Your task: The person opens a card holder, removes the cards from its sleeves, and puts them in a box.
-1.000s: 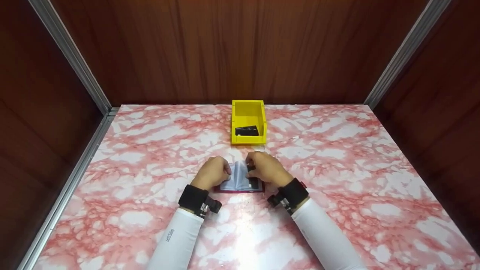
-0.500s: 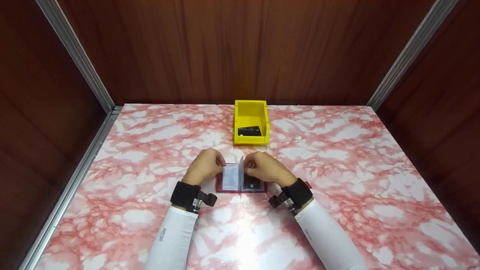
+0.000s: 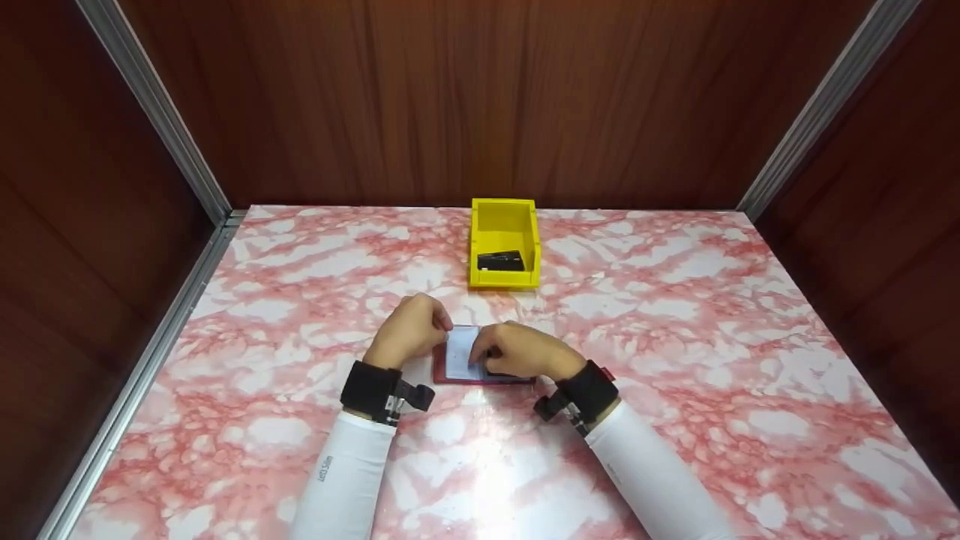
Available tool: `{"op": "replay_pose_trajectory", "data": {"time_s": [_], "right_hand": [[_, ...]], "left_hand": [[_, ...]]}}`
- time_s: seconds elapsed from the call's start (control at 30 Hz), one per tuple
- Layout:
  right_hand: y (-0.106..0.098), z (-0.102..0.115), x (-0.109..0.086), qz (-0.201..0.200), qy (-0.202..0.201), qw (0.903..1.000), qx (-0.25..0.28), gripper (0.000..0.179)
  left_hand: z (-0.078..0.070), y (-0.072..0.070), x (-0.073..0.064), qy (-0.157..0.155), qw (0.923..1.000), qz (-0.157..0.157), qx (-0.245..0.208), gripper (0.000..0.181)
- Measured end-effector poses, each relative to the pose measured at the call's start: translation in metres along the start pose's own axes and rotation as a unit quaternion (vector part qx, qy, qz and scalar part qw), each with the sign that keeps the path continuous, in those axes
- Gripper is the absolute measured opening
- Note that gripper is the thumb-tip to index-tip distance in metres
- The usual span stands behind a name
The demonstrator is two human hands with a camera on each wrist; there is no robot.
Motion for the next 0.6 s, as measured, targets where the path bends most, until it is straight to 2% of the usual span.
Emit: {"op": "replay_pose_trajectory", "data": {"time_s": [0.23,0.37,0.47,0.6], "right_hand": [[0.000,-0.002,0.000,0.002,0.001,1.0000,0.001,0.023],[-0.008,-0.005,-0.004,-0.010,0.013,0.9998,-0.005,0.020],[-0.017,-0.011,-0.011,-0.025,0.037,0.9990,-0.003,0.017],[-0.029,-0.024,-0.021,-0.030,0.092,0.9953,0.008,0.012]], "left_hand": [[-0.002,0.003,0.002,0.005,1.0000,0.000,0.008,0.010],[-0.006,0.006,0.004,0.019,0.9998,0.004,0.004,0.006],[-0.011,0.010,0.005,0.034,0.9994,0.010,-0.005,0.005],[-0.016,0.016,0.008,0.043,0.9989,0.011,-0.013,0.004]]}}
Point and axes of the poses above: each hand's wrist, its own x-axis towards the middle knuckle, its own y-axis out of the palm, z = x × y, the point moved 7 cm from there along x, towards the middle knuckle, and after that the axes turned 10 degrees about z, right-handed, at the moved point
